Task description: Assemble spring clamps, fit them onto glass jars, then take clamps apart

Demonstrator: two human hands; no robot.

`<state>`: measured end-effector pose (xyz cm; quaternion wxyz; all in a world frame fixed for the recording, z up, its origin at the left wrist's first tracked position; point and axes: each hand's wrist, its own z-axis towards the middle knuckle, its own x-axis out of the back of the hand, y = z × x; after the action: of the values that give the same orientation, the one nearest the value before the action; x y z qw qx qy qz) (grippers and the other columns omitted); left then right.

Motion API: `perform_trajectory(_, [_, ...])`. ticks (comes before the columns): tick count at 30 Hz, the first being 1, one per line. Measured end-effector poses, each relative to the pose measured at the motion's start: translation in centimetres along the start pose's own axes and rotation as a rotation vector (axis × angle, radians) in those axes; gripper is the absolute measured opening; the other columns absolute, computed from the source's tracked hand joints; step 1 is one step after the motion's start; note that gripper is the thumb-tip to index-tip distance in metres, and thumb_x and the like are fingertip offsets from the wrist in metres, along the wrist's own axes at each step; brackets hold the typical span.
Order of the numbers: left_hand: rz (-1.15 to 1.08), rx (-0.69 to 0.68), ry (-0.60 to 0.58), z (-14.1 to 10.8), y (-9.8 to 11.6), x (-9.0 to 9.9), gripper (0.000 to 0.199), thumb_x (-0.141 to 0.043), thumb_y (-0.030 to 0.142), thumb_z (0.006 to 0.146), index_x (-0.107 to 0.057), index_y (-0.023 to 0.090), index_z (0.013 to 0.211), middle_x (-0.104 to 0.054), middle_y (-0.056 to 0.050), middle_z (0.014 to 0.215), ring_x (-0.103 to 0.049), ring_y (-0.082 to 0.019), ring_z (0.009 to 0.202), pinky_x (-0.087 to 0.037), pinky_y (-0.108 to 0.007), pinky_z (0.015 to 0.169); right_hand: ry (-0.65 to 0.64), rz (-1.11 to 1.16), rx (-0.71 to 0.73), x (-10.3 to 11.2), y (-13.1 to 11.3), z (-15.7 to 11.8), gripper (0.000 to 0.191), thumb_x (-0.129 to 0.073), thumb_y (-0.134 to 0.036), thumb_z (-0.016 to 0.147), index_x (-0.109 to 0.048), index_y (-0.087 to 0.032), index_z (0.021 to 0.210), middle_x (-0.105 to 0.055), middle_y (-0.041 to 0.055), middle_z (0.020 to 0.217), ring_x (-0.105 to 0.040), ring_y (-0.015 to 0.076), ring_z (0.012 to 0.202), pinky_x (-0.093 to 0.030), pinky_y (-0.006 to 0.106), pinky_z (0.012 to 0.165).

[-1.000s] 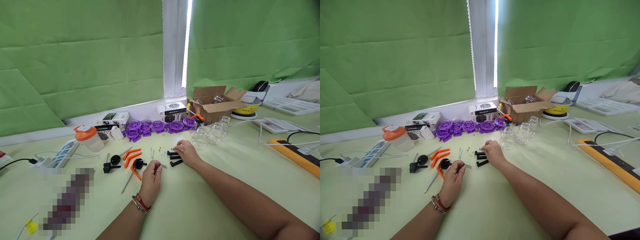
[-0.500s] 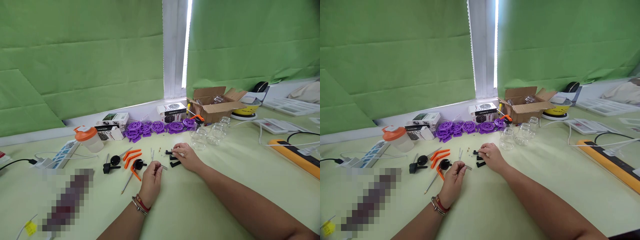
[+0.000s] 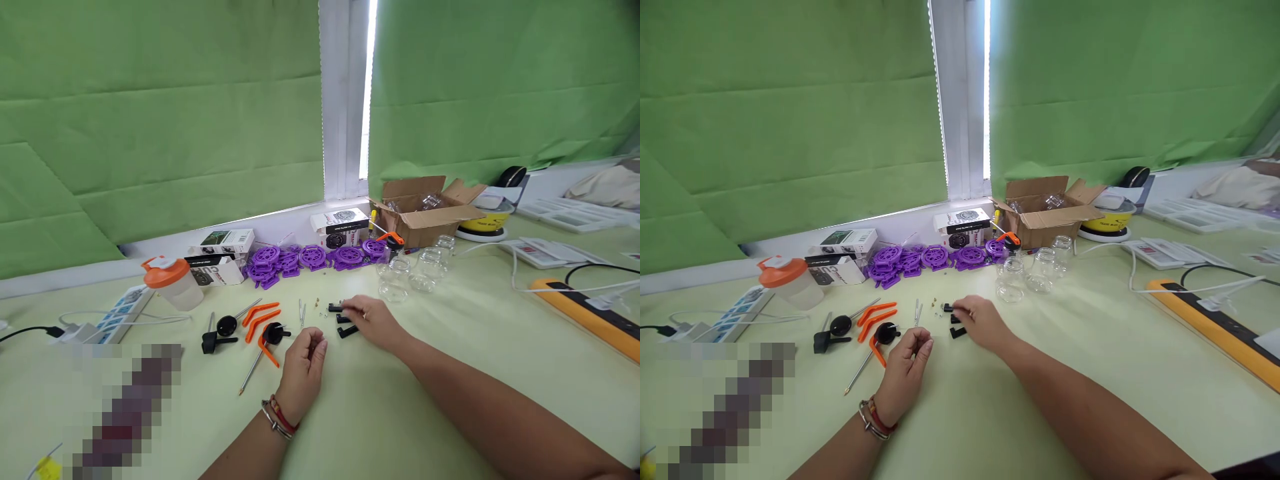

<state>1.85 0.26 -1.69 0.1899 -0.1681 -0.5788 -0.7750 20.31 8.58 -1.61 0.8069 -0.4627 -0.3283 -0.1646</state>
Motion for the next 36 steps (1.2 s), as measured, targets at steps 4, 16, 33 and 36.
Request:
perform_trajectory(4, [-0.009, 0.015, -0.008, 0.0, -0.1, 0.0, 0.013, -0.044, 0.030, 0.085, -0.051, 0.020, 0.089, -0.055, 0.000, 0.076, -0.051, -0.013, 0.070, -0.043, -0.025, 0.066, 0.027, -0.394, -0.196, 0.2, 2.7, 2.2, 0.027, -0.040, -0.018, 0.087, -0.067, -0.015, 0.084, -0.062, 0.0102, 0.085, -0.056, 0.0180, 0.081, -0.040, 0.027, 0.074])
perform_trajectory(16, [-0.033, 0.009, -0.032, 0.0, -0.2, 0.2, 0.017, -0.045, 0.031, 0.085, -0.051, 0.020, 0.096, -0.059, -0.003, 0.083, -0.054, -0.014, 0.076, -0.045, -0.027, 0.071, -0.135, -0.448, -0.104, -0.4, 4.7, 4.4, 0.025, -0.048, -0.011, 0.081, -0.070, -0.015, 0.093, -0.063, 0.0109, 0.093, -0.054, 0.0194, 0.086, -0.036, 0.026, 0.079])
perform_trajectory(33, [-0.004, -0.001, -0.064, -0.1, -0.4, 0.2, 0.018, -0.043, 0.030, 0.086, -0.051, 0.020, 0.098, -0.059, -0.003, 0.084, -0.055, -0.014, 0.078, -0.045, -0.027, 0.072, -0.265, -0.427, 0.119, -1.7, 4.7, 5.9, 0.045, -0.045, -0.003, 0.069, -0.069, -0.028, 0.098, -0.061, 0.0016, 0.116, -0.051, 0.0219, 0.100, -0.035, 0.030, 0.083])
perform_trajectory(36, [0.021, -0.016, -0.053, -0.2, -0.3, 0.3, 0.018, -0.043, 0.029, 0.086, -0.050, 0.020, 0.100, -0.060, -0.004, 0.086, -0.056, -0.015, 0.079, -0.045, -0.027, 0.073, -0.278, -0.438, 0.101, -1.8, 3.8, 5.8, 0.043, -0.045, -0.004, 0.069, -0.070, -0.028, 0.096, -0.060, 0.0016, 0.119, -0.050, 0.0233, 0.103, -0.035, 0.032, 0.084])
